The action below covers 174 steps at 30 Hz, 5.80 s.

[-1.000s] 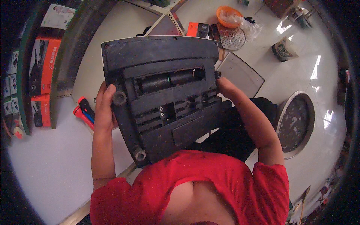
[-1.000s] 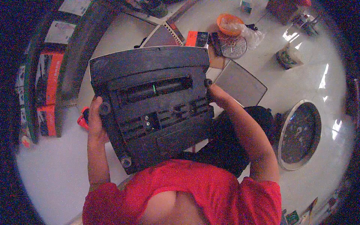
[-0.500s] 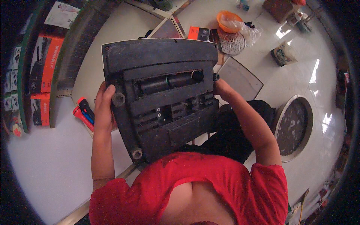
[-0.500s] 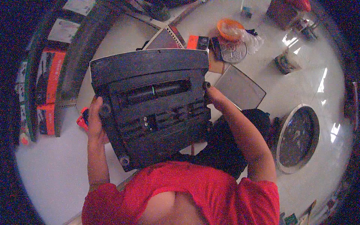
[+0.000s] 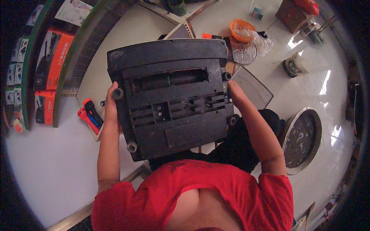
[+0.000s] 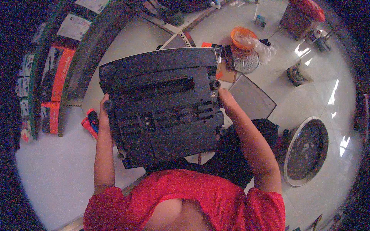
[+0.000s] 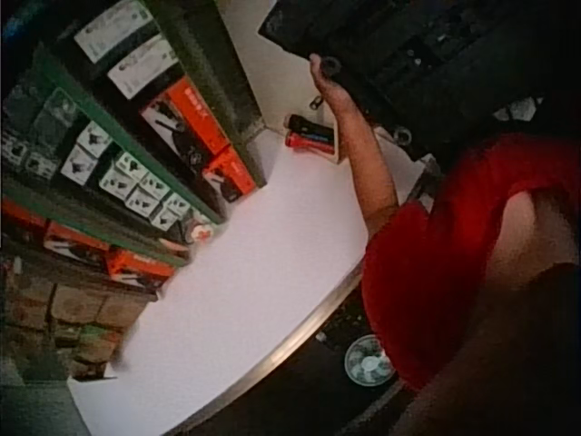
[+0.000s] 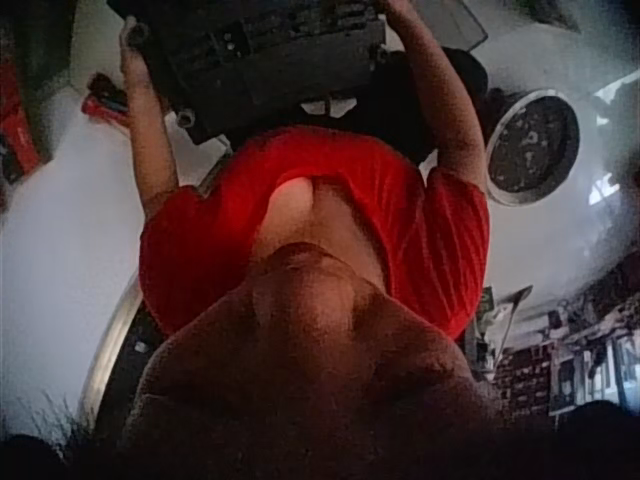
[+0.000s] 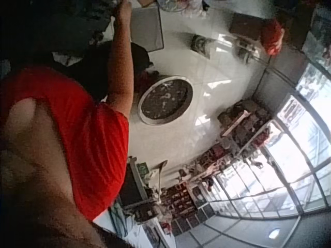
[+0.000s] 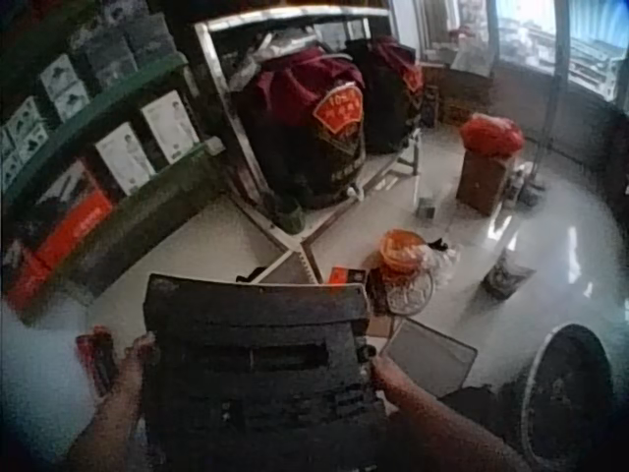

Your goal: The person installs batteries into an electronic scale, fits the bottom plastic panel, and sets the metal weighing tray into place.

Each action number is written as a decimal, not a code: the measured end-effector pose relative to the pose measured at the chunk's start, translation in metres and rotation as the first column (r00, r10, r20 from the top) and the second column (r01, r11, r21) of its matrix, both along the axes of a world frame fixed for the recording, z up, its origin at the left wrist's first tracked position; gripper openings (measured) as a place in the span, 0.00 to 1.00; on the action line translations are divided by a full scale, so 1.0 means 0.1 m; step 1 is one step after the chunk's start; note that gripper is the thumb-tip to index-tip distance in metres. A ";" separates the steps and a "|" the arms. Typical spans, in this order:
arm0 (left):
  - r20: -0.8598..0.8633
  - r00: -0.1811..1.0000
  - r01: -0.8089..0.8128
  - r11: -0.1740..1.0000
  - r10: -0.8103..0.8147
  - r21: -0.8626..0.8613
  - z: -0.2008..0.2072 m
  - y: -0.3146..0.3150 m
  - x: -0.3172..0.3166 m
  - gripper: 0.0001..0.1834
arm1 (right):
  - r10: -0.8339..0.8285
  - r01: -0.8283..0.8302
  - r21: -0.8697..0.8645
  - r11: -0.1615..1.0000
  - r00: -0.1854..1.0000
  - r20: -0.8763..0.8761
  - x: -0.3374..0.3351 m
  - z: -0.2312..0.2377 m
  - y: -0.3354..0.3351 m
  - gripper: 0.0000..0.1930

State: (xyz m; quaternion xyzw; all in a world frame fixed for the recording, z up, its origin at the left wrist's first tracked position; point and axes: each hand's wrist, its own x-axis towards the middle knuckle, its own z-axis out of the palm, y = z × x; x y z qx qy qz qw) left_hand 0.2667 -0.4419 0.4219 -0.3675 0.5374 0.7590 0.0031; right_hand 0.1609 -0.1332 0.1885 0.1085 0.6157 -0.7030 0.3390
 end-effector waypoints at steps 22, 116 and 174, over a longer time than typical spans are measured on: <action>-0.148 0.987 0.047 0.992 -0.064 -0.113 -0.41 -0.67 0.45 0.32 | -0.001 0.006 0.081 0.997 0.998 -0.063 0.18 0.20 -0.16 0.15; 0.104 0.385 0.273 0.005 -0.917 -0.962 -1.20 1.12 -1.43 0.13 | 0.081 0.207 0.846 0.491 0.956 -0.281 -0.68 -2.90 1.06 0.11; -0.348 0.707 0.118 0.587 -0.616 -0.801 0.20 0.37 0.41 0.12 | 0.139 -0.117 -0.810 0.574 0.989 -0.044 0.87 1.85 -1.31 0.19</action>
